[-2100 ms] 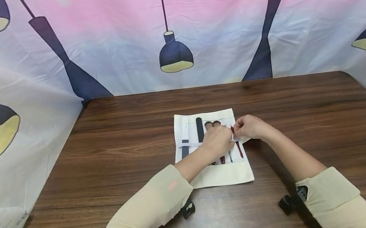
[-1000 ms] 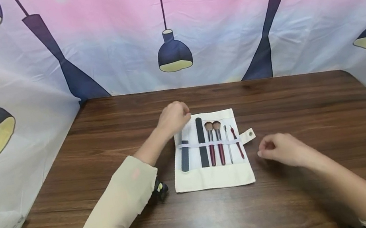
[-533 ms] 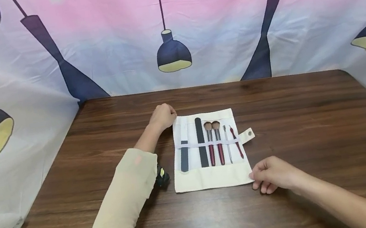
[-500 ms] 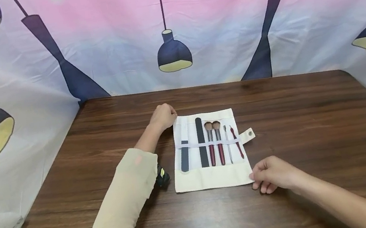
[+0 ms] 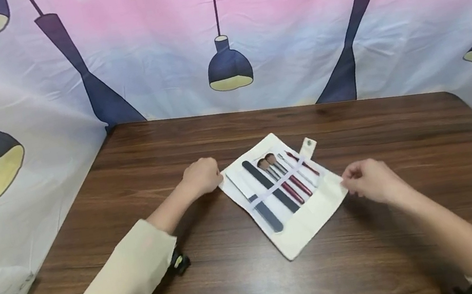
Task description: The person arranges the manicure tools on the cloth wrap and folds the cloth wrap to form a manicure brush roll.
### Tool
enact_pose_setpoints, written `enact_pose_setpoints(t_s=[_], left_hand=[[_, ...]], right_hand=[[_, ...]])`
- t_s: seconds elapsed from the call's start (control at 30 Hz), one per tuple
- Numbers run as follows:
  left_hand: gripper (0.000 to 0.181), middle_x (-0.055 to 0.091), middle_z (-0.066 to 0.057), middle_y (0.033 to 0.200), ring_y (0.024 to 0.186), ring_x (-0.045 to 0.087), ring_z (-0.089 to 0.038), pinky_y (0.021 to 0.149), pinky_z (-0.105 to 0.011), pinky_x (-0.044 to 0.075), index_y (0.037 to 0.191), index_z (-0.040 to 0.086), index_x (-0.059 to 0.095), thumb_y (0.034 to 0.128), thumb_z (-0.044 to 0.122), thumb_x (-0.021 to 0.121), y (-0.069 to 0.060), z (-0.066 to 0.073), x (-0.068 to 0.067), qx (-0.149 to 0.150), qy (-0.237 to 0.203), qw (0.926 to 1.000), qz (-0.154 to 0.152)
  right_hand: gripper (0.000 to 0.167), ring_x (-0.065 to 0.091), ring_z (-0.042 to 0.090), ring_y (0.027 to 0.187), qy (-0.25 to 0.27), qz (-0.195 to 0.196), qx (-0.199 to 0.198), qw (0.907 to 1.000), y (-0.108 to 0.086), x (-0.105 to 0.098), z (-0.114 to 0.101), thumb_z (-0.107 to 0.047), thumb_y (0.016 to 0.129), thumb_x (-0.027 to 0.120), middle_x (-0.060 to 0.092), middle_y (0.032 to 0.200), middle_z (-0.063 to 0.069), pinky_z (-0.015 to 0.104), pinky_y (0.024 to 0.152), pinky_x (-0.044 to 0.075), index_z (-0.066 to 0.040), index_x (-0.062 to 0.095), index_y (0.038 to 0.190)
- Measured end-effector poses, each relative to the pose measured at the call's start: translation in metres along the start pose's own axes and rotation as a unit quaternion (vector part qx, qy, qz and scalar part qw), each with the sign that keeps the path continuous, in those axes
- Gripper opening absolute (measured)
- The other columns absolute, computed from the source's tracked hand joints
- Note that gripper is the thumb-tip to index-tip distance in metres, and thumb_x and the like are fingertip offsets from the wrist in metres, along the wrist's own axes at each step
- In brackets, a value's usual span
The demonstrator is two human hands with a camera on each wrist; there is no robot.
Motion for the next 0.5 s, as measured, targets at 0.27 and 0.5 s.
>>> enact_pose_setpoints(t_s=[0.27,0.5], left_hand=[[0.037,0.034,0.006,0.042,0.04,0.032,-0.009,0.041,-0.023,0.026,0.047,0.015,0.042,0.0777,0.011,0.062,-0.065,0.017,0.016,-0.005,-0.008,0.9984,-0.056],[0.04,0.026,0.01,0.038,0.039,0.028,-0.006,0.039,-0.022,0.022,0.044,0.016,0.038,0.075,0.009,0.062,-0.096,0.032,0.026,0.01,-0.034,0.9979,-0.054]], right_hand=[[0.018,0.052,0.023,0.067,-0.103,0.088,0.007,0.9907,0.053,-0.011,0.006,-0.018,0.089,0.056,0.063,0.075,0.004,0.036,0.057,0.039,-0.004,0.067,0.09],[0.016,0.048,0.024,0.065,-0.119,0.064,0.043,0.9899,0.09,-0.004,0.004,-0.018,0.089,0.054,0.058,0.073,0.005,0.034,0.051,0.035,-0.007,0.065,0.086]])
Point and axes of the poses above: each hand's wrist, its own y-axis towards the middle knuckle, its own x-axis out of the palm, z = x × y, the point moved 2 cm from there along y, towards the middle knuckle
